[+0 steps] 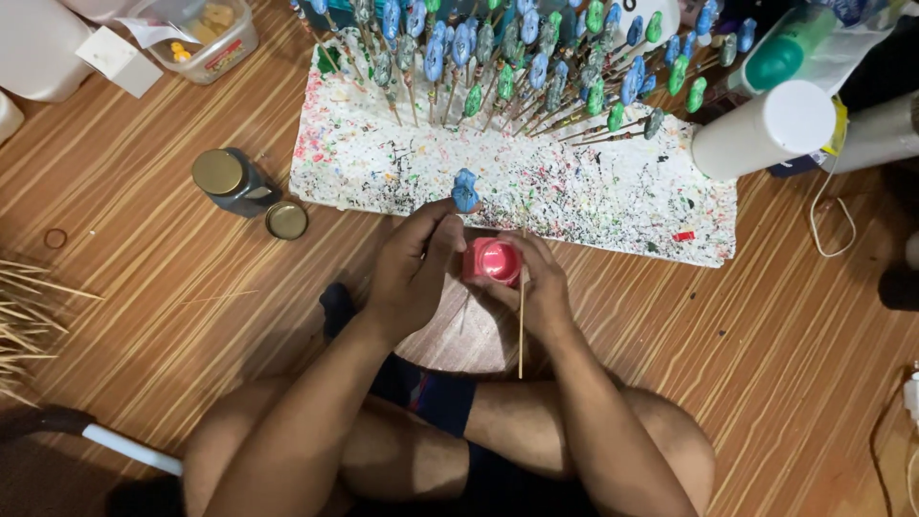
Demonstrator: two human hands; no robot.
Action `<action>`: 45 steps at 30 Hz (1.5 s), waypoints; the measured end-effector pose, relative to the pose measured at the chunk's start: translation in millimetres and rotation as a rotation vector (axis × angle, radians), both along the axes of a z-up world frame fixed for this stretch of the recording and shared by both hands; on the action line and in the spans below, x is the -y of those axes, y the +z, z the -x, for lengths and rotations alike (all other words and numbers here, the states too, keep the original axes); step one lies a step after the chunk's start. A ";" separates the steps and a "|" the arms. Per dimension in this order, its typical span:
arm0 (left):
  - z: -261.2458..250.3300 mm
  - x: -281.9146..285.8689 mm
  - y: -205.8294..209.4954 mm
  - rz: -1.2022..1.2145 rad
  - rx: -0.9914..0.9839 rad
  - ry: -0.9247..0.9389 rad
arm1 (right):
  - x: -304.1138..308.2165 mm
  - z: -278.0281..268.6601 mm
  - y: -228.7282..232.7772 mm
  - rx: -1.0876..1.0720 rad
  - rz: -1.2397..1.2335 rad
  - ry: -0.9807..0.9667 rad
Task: Painting small fishing lures with pink paint using a wooden stick.
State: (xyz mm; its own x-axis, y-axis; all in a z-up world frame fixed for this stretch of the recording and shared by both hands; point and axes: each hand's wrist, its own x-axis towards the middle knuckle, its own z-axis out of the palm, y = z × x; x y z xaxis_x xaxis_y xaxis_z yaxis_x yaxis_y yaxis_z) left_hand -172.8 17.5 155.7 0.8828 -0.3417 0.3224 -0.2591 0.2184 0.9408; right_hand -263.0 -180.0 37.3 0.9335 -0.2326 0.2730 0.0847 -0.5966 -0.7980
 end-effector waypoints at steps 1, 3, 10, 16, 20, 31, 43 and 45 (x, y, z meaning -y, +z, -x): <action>1.0 1.5 -2.6 0.003 0.000 0.000 | 1.1 1.7 2.9 0.000 0.003 0.000; 1.6 2.1 -7.6 -0.019 0.018 0.003 | 0.1 3.8 7.2 0.009 -0.040 0.024; 4.8 3.9 -12.6 -0.042 -0.010 0.020 | -0.9 2.7 14.1 0.039 -0.022 -0.004; 4.3 2.2 -11.0 -0.088 -0.023 0.024 | 0.5 3.0 11.4 0.044 -0.018 -0.018; 4.1 3.0 -15.3 -0.059 -0.032 0.025 | -1.8 0.9 21.5 0.039 -0.032 0.024; 4.6 2.5 -13.1 -0.053 -0.006 0.016 | -1.7 -0.5 28.3 0.030 -0.014 -0.037; 3.8 2.5 -21.5 -0.060 -0.009 -0.016 | 3.6 -1.1 16.4 0.058 -0.008 -0.044; 5.1 5.0 -22.9 -0.055 -0.005 -0.002 | 6.6 2.4 7.3 0.024 -0.034 -0.079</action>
